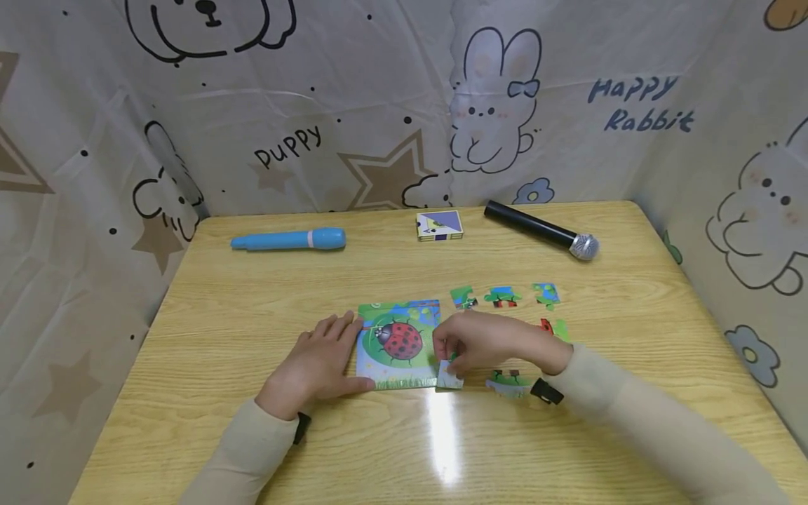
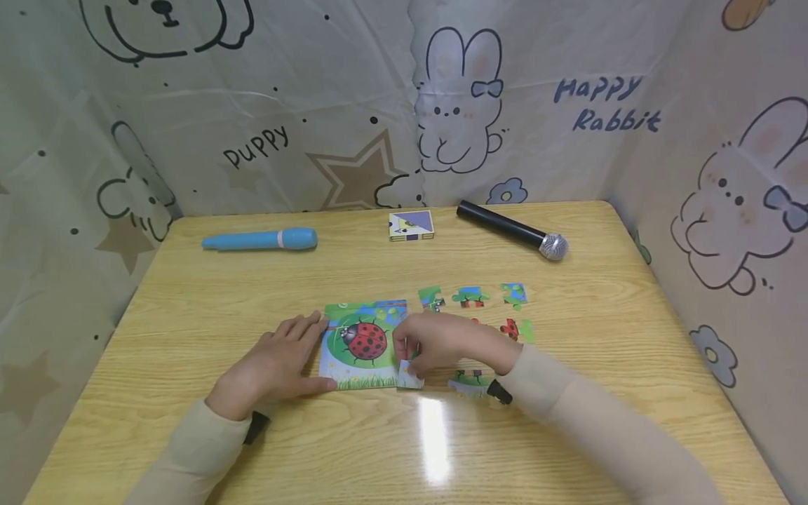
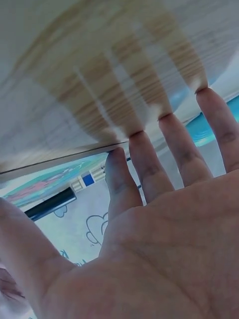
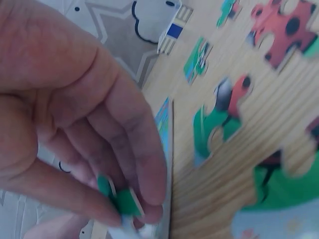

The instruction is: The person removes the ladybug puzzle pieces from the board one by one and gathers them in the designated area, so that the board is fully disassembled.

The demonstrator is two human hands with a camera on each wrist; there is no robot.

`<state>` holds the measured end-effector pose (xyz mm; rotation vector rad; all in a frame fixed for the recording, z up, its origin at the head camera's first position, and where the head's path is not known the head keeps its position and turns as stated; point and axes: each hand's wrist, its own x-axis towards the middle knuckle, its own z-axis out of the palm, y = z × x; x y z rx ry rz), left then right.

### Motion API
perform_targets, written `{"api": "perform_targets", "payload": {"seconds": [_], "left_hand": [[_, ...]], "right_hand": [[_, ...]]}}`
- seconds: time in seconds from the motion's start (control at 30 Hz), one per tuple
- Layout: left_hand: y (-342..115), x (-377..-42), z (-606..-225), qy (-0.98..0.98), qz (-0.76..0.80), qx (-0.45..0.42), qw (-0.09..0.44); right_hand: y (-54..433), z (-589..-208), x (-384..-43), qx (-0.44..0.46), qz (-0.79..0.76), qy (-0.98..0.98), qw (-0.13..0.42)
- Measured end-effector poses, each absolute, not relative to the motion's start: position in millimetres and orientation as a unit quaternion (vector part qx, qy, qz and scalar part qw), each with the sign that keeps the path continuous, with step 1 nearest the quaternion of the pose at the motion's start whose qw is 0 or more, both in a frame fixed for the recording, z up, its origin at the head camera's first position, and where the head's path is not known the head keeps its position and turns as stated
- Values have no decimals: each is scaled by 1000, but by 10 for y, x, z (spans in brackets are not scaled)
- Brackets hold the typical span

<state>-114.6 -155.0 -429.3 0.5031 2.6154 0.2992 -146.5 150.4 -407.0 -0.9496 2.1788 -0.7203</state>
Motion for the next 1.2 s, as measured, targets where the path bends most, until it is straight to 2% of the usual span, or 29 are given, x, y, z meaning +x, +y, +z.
{"api": "perform_targets", "payload": {"seconds": [0.13, 0.27, 0.63, 1.03, 1.13, 1.2], "left_hand": [[-1571, -1141, -4279, 950, 114, 186, 226], [-1589, -1138, -4262, 948, 119, 186, 230], [-1679, -1145, -4252, 947, 138, 183, 227], [-1700, -1163, -4241, 942, 164, 185, 225], [-1698, -1175, -4236, 945, 166, 190, 209], [-1704, -1181, -4226, 951, 154, 202, 174]], "right_hand": [[1587, -4085, -1440, -369, -269, 817, 352], [1601, -4159, -1388, -366, -262, 820, 354], [1553, -4265, -1294, -414, -201, 848, 262], [1693, -4334, -1374, -439, -236, 842, 207], [1829, -4263, -1415, -427, -259, 845, 188], [1938, -4177, -1439, -415, -265, 853, 173]]}}
